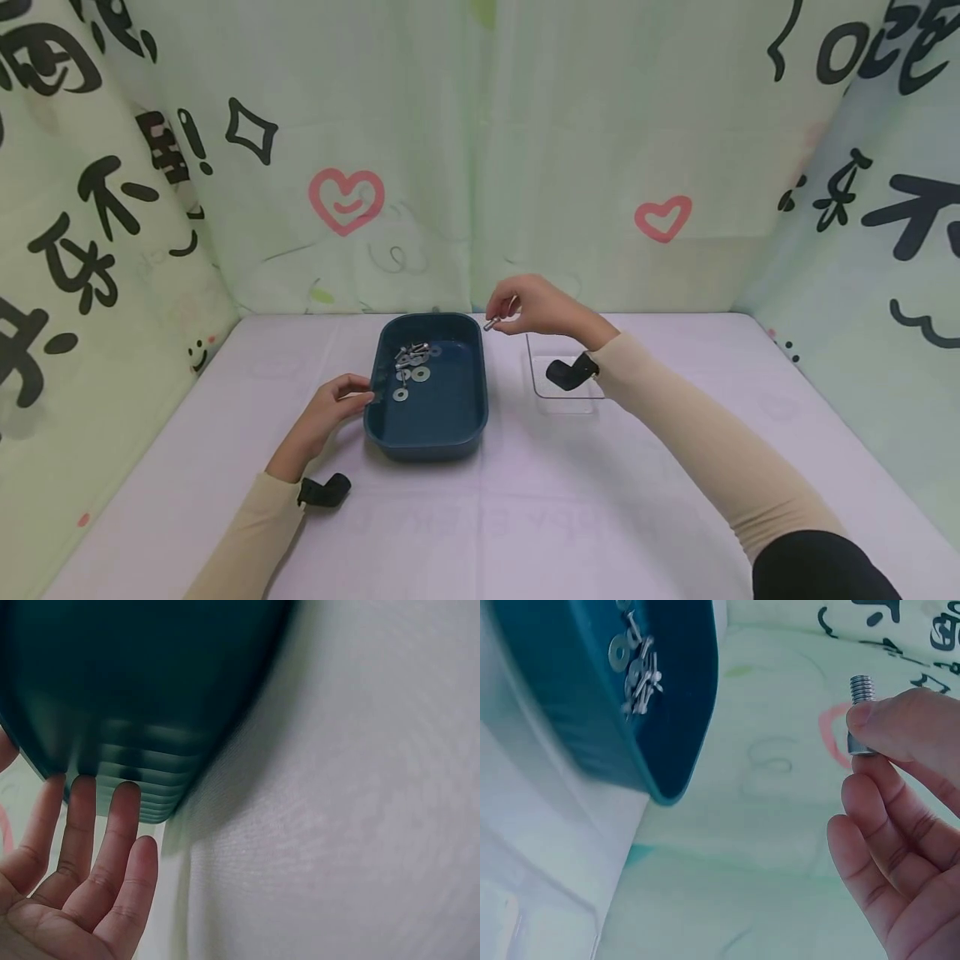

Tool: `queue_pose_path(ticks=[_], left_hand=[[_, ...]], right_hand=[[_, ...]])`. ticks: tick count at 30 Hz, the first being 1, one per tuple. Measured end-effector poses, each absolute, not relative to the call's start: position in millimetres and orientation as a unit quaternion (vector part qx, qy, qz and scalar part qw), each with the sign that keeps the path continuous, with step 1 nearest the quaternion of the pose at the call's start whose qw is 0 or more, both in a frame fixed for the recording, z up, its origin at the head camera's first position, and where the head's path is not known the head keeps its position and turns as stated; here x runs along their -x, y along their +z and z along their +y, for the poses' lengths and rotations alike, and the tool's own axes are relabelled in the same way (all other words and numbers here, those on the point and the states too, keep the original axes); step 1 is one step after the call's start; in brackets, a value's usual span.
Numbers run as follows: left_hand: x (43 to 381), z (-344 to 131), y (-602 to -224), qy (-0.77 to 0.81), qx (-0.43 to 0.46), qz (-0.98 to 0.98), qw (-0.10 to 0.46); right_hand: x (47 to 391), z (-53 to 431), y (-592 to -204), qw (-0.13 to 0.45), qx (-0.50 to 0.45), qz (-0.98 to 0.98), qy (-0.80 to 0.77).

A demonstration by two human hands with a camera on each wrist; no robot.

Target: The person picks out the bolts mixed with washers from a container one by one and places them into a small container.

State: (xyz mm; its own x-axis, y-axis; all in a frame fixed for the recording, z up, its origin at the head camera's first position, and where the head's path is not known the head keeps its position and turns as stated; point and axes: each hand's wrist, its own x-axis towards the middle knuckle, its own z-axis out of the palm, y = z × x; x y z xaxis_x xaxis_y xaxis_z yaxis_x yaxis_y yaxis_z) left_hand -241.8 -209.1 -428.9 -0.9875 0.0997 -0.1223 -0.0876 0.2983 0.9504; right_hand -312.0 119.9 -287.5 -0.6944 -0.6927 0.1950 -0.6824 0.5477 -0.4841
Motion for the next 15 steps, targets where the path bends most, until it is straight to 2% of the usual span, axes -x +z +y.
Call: queue_pose_path(ticks=[15], left_hand=[[239,-208,-426,0.594,-0.014,0.801,0.077]], right_hand=[[318,176,-305,0.004,0.326,0.899,-0.294]])
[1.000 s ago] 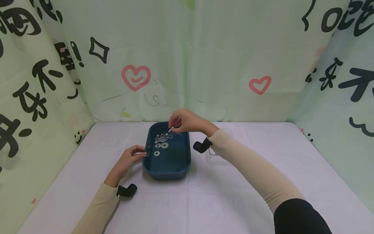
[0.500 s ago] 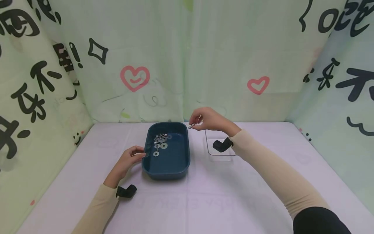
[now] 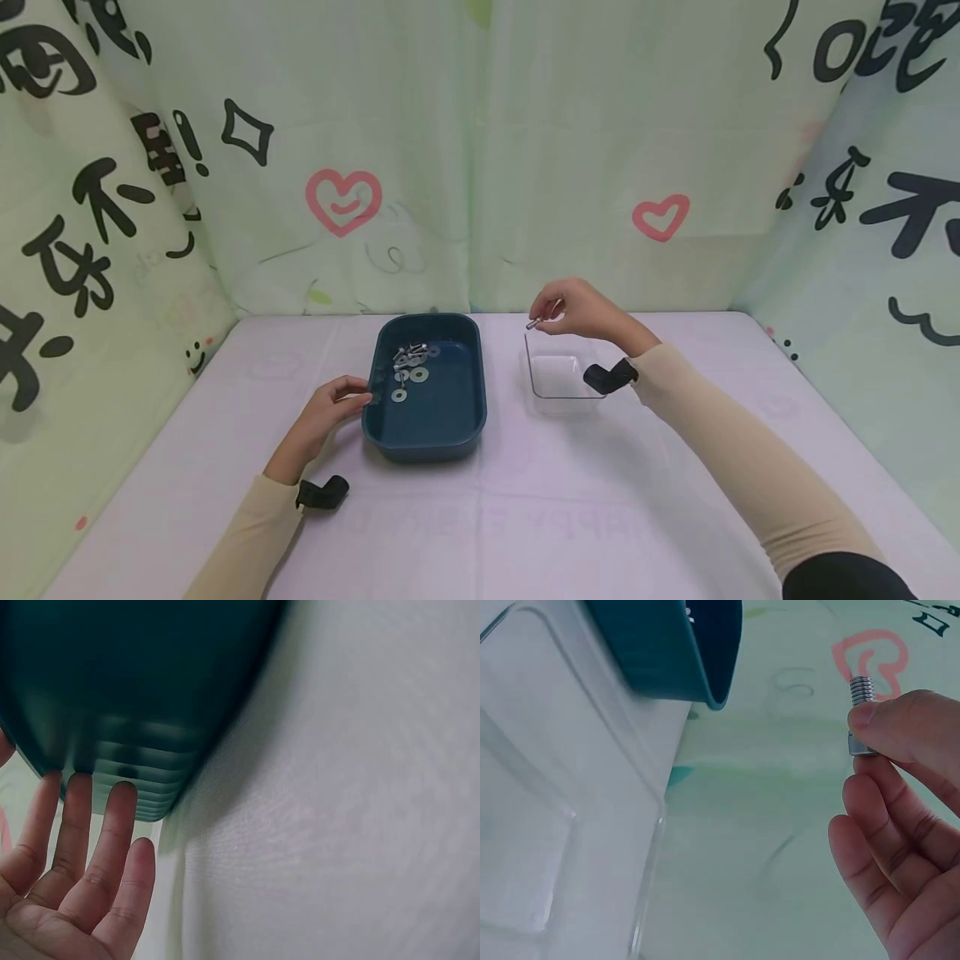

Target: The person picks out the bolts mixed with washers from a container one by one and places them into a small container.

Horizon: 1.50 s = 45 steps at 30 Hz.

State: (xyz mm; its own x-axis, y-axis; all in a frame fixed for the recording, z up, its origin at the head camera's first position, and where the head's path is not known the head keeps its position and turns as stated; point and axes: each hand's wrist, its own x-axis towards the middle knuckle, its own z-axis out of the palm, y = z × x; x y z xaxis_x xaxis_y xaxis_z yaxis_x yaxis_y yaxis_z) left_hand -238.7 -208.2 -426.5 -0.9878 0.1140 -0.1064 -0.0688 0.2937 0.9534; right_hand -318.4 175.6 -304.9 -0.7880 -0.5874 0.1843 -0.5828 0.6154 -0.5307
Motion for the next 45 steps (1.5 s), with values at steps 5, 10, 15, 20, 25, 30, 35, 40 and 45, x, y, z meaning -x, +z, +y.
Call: queue_pose_path(ticks=[5,10,15,20,25,30,35,40,45], left_hand=[[239,-209,-428,0.596,-0.009,0.800,0.075],[240,-208,-428,0.593,0.000,0.802,0.076],[240,-209,-427,0.596,-0.004,0.799,0.077],[240,-209,-428,0.599,-0.002,0.797,0.076],[240,-209,-429,0.597,-0.002,0.798,0.075],[239,-208,-428,0.597,-0.003,0.799,0.076],[238,-208,-427,0.599,-0.005,0.797,0.078],[238,-207,-426,0.600,-0.003,0.796,0.081],[239,-208,-427,0.597,0.005,0.798,0.081]], right_hand=[[318,189,-314,0.005,0.318,0.899,-0.302],[318,198,-323,0.014,0.302,0.903,-0.305],[320,207,-333,0.019,0.285,0.911,-0.298],[319,215,-342,0.026,0.269,0.915,-0.299],[319,220,-348,0.029,0.265,0.915,-0.302],[319,223,-351,0.027,0.268,0.916,-0.298],[320,226,-353,0.027,0.265,0.917,-0.295],[321,227,-353,0.026,0.271,0.915,-0.298],[321,227,-352,0.029,0.267,0.916,-0.297]])
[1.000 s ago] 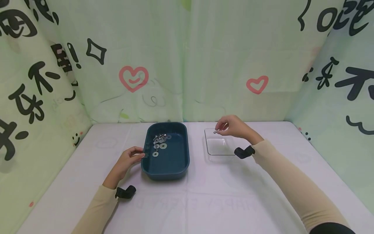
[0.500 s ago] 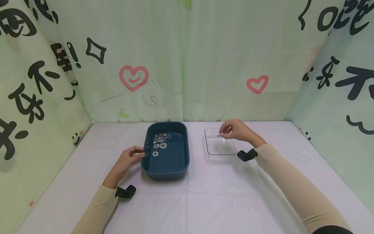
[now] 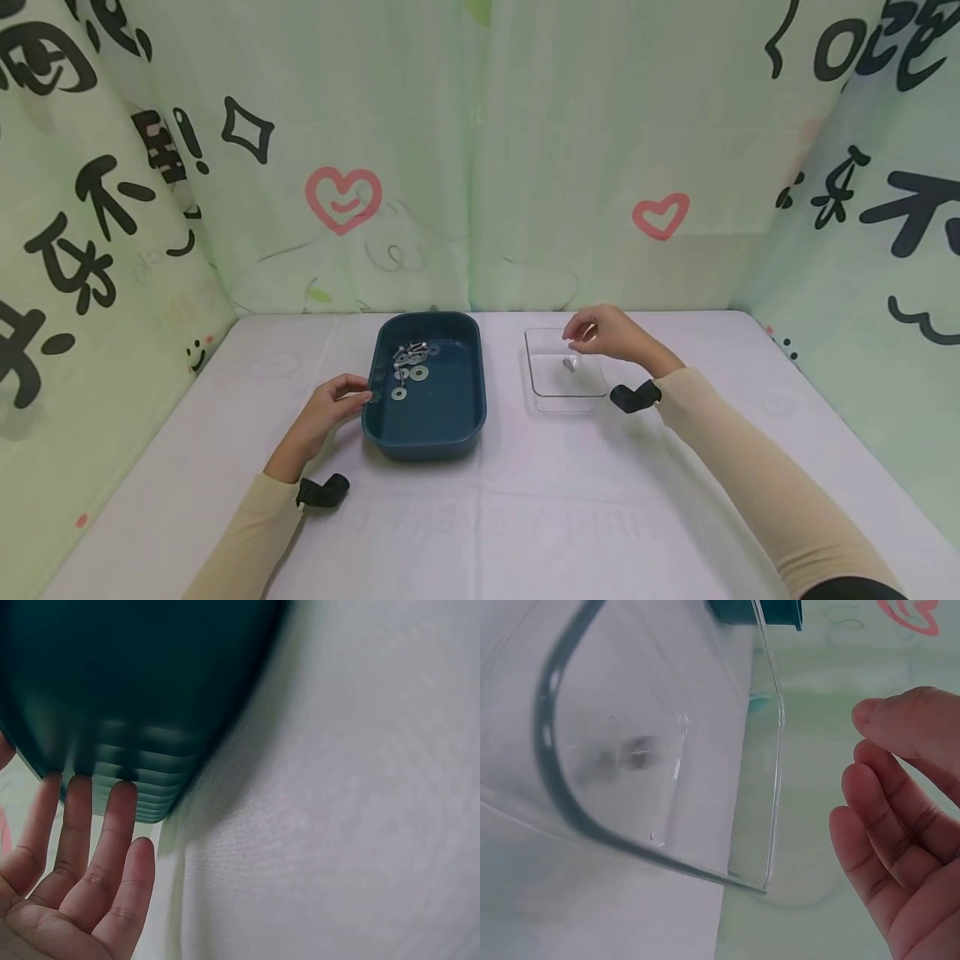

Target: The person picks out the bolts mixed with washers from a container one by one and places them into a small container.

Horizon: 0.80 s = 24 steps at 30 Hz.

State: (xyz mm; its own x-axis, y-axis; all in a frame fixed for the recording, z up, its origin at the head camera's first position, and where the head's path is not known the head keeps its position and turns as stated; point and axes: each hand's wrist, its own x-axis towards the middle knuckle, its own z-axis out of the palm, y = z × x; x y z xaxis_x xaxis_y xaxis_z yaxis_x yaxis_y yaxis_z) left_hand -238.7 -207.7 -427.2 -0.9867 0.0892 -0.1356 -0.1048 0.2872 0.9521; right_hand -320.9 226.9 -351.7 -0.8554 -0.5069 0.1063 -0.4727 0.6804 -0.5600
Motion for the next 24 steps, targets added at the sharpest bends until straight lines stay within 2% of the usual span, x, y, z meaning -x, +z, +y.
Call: queue_pose_path(ticks=[16,24], left_hand=[[238.0,-206.3,-428.3,0.596,0.003,0.799,0.078],[237.6,-206.2,-427.0,0.597,0.001,0.799,0.076]], right_hand=[[320.3,224.5,-345.7,0.050,0.270,0.904,-0.328],[323.7,222.0,-342.7,0.041,0.274,0.905,-0.323]])
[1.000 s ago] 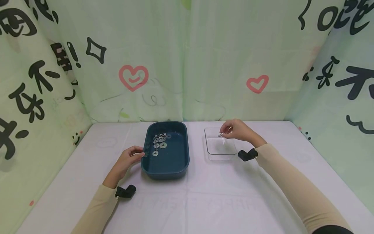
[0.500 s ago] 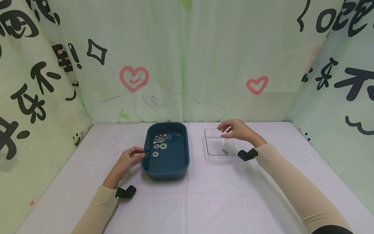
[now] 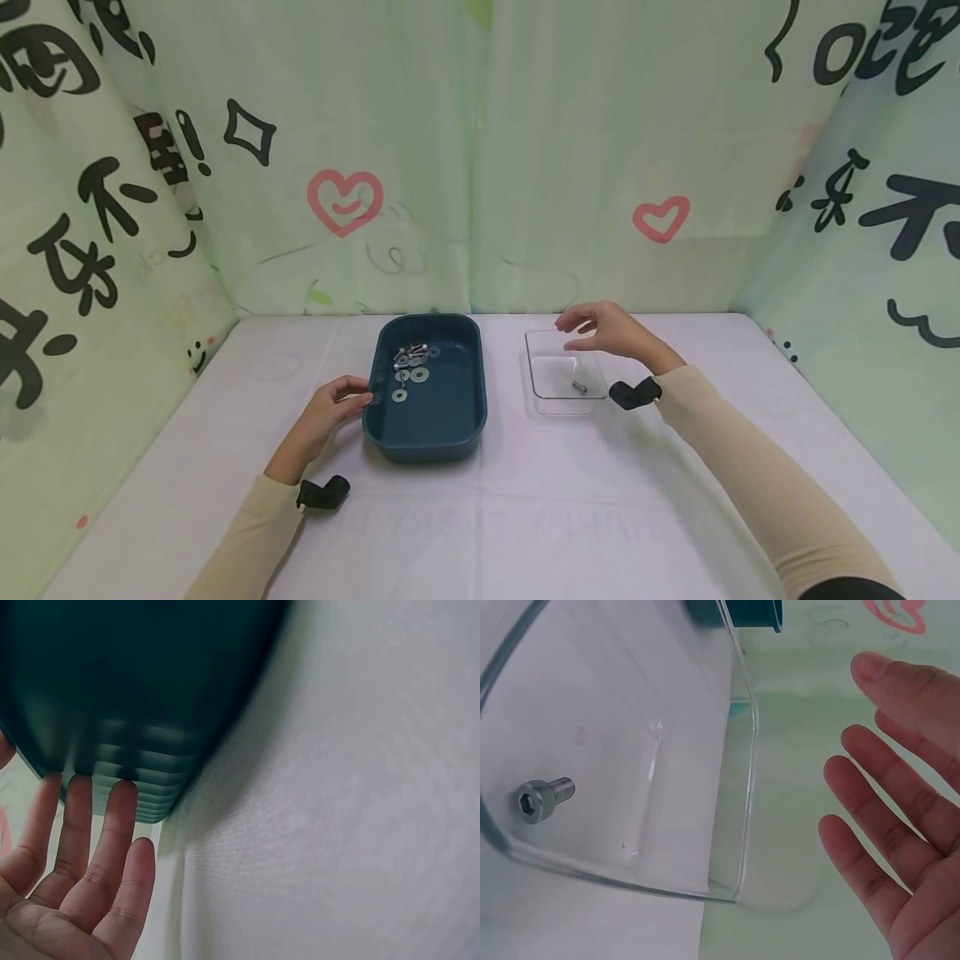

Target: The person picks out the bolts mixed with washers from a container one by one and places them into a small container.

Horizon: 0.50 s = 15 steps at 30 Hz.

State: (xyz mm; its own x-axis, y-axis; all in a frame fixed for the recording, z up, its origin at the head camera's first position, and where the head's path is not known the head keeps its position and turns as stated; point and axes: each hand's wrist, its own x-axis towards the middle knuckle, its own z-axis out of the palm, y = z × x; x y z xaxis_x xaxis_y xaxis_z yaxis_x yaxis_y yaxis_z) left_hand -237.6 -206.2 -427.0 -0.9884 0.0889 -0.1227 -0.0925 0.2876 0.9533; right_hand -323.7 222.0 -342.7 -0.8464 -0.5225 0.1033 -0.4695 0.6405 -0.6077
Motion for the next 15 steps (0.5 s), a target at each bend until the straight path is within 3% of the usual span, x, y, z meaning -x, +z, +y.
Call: queue_pose_path(ticks=[15], left_hand=[[239,-207,-429,0.598,0.000,0.798,0.075]], right_hand=[[329,202,-327,0.030,0.288,0.894,-0.342]])
